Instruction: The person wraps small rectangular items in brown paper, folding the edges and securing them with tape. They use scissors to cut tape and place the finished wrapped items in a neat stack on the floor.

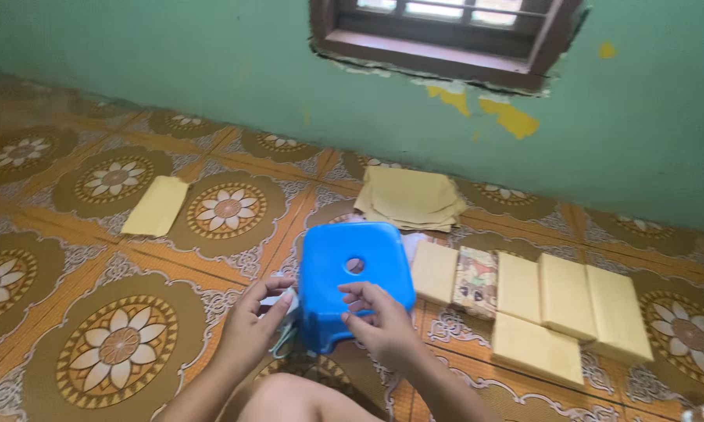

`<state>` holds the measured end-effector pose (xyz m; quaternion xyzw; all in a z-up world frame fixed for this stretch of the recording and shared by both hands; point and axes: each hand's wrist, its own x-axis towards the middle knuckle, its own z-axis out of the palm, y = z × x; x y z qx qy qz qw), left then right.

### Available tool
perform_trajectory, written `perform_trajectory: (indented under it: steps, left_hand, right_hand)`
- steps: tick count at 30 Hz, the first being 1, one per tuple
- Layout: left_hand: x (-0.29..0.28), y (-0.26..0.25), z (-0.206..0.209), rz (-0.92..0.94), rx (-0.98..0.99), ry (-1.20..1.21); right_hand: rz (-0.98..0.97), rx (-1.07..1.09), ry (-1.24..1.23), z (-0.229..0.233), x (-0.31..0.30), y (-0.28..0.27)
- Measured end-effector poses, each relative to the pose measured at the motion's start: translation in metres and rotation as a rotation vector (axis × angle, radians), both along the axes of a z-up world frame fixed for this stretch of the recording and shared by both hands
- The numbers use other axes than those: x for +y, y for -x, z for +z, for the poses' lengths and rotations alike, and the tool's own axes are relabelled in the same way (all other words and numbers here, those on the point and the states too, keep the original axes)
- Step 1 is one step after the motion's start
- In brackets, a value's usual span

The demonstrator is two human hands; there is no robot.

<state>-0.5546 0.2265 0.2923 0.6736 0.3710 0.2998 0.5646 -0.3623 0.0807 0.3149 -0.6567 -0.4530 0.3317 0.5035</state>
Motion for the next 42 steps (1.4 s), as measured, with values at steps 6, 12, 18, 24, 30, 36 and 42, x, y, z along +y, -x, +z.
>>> perform_trajectory:
  steps: [6, 12, 18, 24, 30, 36, 42]
  left_hand:
    - [0.046, 0.038, -0.063, 0.036, 0.08, -0.116]
    - [0.086, 0.05, -0.125, 0.066, -0.078, 0.166]
    - [0.11, 0.071, -0.166, 0.092, 0.32, -0.153]
    - [0.119, 0.077, -0.183, -0.003, 0.43, -0.402]
    - [0.128, 0.055, -0.181, -0.09, 0.717, -0.426]
    - [0.145, 0.043, -0.19, -0.063, 0.743, -0.508]
    - [0.159, 0.059, -0.216, 0.044, 0.769, -0.353]
  right_hand:
    - [0.082, 0.001, 0.049, -0.05, 0.05, 0.044]
    - [0.118, 0.027, 0.108, -0.096, 0.102, 0.067]
    - [0.249, -0.39, -0.037, -0.132, 0.126, 0.075]
    - [0.254, -0.431, -0.038, -0.147, 0.144, 0.07]
    - [0.196, -0.378, 0.078, -0.17, 0.153, 0.068]
    - [0.248, -0.452, 0.115, -0.208, 0.138, 0.074]
    - [0.342, -0.581, 0.261, -0.231, 0.145, 0.075]
